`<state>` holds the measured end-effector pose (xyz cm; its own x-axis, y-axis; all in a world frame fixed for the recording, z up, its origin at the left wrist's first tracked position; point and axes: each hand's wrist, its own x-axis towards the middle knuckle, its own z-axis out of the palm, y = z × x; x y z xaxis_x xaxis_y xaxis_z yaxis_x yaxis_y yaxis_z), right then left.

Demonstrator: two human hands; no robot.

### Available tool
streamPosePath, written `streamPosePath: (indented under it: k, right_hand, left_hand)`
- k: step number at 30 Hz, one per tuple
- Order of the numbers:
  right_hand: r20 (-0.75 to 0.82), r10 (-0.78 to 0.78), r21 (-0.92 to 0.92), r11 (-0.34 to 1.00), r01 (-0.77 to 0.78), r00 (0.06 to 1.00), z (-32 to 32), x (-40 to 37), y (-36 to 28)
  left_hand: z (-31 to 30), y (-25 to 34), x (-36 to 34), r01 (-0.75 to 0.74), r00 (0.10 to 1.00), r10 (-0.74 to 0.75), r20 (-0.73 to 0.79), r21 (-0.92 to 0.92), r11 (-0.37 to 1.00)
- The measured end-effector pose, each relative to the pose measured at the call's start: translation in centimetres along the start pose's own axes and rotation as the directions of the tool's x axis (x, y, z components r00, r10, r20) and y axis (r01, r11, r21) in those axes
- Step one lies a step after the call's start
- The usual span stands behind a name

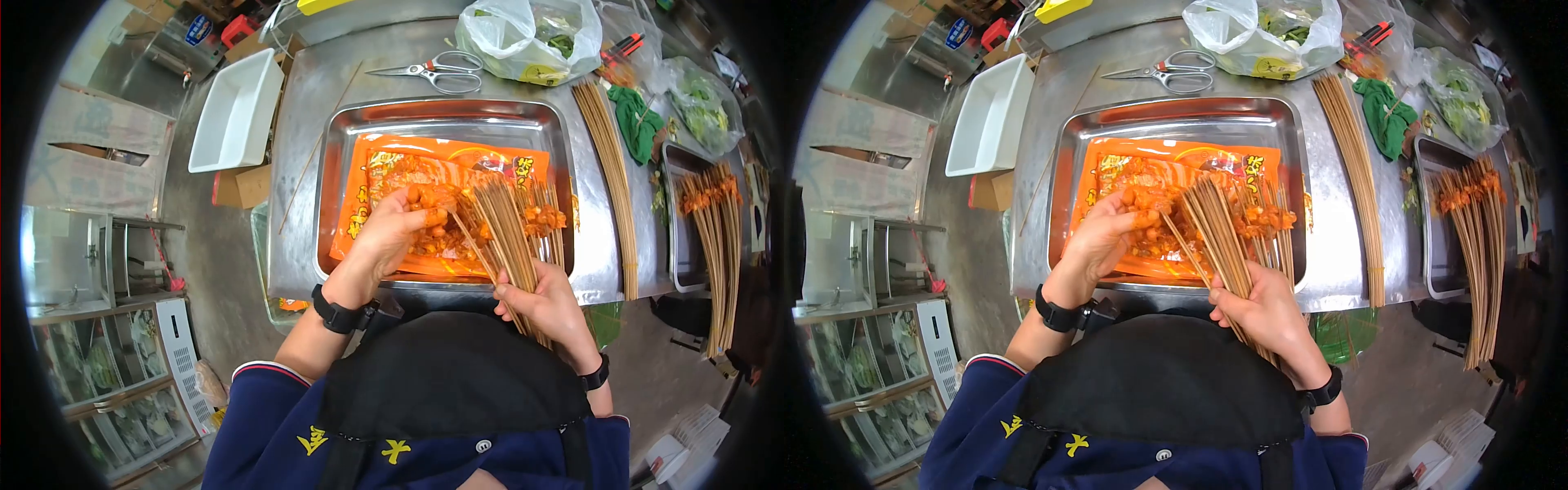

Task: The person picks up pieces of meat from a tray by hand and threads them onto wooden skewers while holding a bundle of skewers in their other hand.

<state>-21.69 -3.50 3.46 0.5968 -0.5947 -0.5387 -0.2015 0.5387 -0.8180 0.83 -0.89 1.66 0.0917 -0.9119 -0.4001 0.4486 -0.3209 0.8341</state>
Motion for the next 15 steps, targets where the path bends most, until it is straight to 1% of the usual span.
streamPosePath:
  k: [1,3,4,6,10,12,13,15]
  right_hand:
    - [-0.002,0.001,-0.010,1.000,-0.002,1.000,0.0,0.0,0.0]
    - [-0.003,0.004,-0.019,1.000,-0.004,1.000,0.0,0.0,0.1]
    - [0.002,-0.007,-0.020,1.000,0.007,1.000,0.0,0.0,0.1]
    - [0.006,-0.018,-0.020,1.000,0.018,1.000,0.0,0.0,0.1]
    - [-0.005,-0.011,-0.022,1.000,0.011,1.000,-0.1,0.0,0.2]
    - [-0.006,-0.003,-0.021,1.000,0.002,1.000,-0.1,0.1,0.3]
    - [-0.001,-0.014,-0.022,1.000,0.014,1.000,-0.1,0.1,0.5]
    - [0.000,-0.027,-0.024,0.999,0.027,1.000,-0.3,0.1,0.5]
  left_hand:
    - [-0.1,-0.1,0.0,0.001,1.000,-0.001,0.004,0.002,1.000]
    - [-0.6,-0.6,0.1,0.041,0.997,-0.030,0.073,-0.140,0.989]
    - [-0.4,-0.6,0.0,0.041,0.997,-0.031,0.074,-0.139,0.989]
    - [0.1,-0.9,0.0,-0.023,1.000,0.026,0.012,-0.221,0.975]
    - [0.2,-1.2,0.1,-0.035,0.998,0.043,0.040,-0.183,0.983]
    - [0.4,-1.5,0.2,-0.131,0.991,0.134,0.016,-0.130,0.983]
    - [0.7,-1.4,0.1,-0.130,0.991,0.133,0.015,-0.131,0.983]
    - [1.6,-1.0,-0.2,-0.130,0.991,0.125,-0.048,-0.100,0.987]
